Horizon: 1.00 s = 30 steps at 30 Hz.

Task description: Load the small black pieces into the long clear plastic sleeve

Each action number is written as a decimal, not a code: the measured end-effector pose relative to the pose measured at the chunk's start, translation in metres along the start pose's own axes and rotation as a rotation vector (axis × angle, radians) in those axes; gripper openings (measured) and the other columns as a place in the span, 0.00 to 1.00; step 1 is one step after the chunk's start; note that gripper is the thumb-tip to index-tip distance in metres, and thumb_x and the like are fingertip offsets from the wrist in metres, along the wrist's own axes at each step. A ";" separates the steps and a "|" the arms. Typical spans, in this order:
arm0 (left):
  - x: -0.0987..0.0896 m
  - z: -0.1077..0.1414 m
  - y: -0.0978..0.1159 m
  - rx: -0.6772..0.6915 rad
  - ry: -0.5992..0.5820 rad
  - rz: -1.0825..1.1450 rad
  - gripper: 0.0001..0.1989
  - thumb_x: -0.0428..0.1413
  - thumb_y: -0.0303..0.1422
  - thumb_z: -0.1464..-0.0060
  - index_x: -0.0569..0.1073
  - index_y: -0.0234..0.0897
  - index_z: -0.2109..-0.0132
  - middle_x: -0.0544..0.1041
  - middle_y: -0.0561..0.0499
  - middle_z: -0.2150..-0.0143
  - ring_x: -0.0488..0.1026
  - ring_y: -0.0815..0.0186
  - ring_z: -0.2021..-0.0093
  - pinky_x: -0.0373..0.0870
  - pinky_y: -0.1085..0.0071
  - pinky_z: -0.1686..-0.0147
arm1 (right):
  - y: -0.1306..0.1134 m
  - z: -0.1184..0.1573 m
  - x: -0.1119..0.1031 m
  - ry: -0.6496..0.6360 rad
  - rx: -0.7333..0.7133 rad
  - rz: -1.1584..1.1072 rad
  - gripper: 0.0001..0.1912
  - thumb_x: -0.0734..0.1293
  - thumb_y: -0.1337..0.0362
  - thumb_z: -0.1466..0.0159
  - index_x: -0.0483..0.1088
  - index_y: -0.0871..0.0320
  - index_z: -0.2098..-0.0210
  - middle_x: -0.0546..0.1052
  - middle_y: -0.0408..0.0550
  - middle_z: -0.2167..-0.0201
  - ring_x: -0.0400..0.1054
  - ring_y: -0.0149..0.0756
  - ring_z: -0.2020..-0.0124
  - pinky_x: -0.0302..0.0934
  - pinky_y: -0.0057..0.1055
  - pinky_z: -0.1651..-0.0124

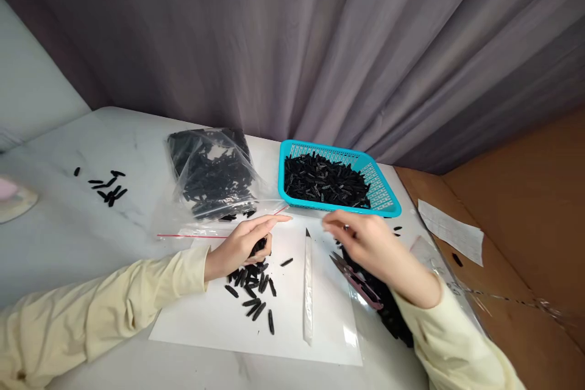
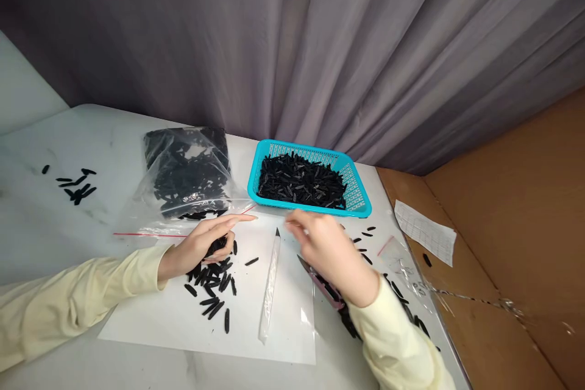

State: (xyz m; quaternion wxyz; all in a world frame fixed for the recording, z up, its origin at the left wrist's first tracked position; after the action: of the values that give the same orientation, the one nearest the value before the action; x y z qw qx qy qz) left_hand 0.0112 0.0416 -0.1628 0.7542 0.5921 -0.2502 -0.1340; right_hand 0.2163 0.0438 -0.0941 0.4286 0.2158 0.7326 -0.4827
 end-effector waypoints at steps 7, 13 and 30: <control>0.002 -0.002 -0.003 -0.008 -0.030 0.083 0.24 0.45 0.45 0.41 0.64 0.35 0.43 0.54 0.61 0.82 0.47 0.77 0.86 0.42 0.76 0.86 | -0.045 -0.004 0.073 0.091 -0.063 -0.440 0.08 0.61 0.67 0.37 0.71 0.55 0.61 0.75 0.48 0.67 0.70 0.37 0.68 0.64 0.32 0.63; 0.004 -0.002 -0.002 -0.004 -0.034 0.117 0.25 0.46 0.45 0.41 0.63 0.35 0.43 0.53 0.61 0.82 0.47 0.76 0.86 0.41 0.75 0.86 | -0.034 0.001 0.094 0.117 -0.010 -0.541 0.12 0.60 0.65 0.35 0.66 0.55 0.52 0.70 0.47 0.67 0.67 0.35 0.68 0.64 0.30 0.66; 0.003 0.000 -0.001 0.063 -0.064 0.012 0.21 0.43 0.41 0.38 0.61 0.34 0.44 0.53 0.62 0.86 0.48 0.75 0.86 0.47 0.77 0.85 | -0.033 0.010 0.097 0.260 -0.216 -0.471 0.16 0.56 0.76 0.35 0.68 0.58 0.53 0.73 0.50 0.65 0.68 0.34 0.65 0.65 0.28 0.62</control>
State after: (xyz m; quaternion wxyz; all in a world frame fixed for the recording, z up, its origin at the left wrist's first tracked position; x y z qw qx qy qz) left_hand 0.0137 0.0396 -0.1630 0.7275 0.6096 -0.2820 -0.1403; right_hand 0.1446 0.0107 -0.1594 0.2278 0.0531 0.8586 -0.4562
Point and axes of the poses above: each hand's wrist, its own z-axis away from the middle knuckle, its own x-axis out of the palm, y = z × x, the point moved 3 cm from there along -z, towards the middle knuckle
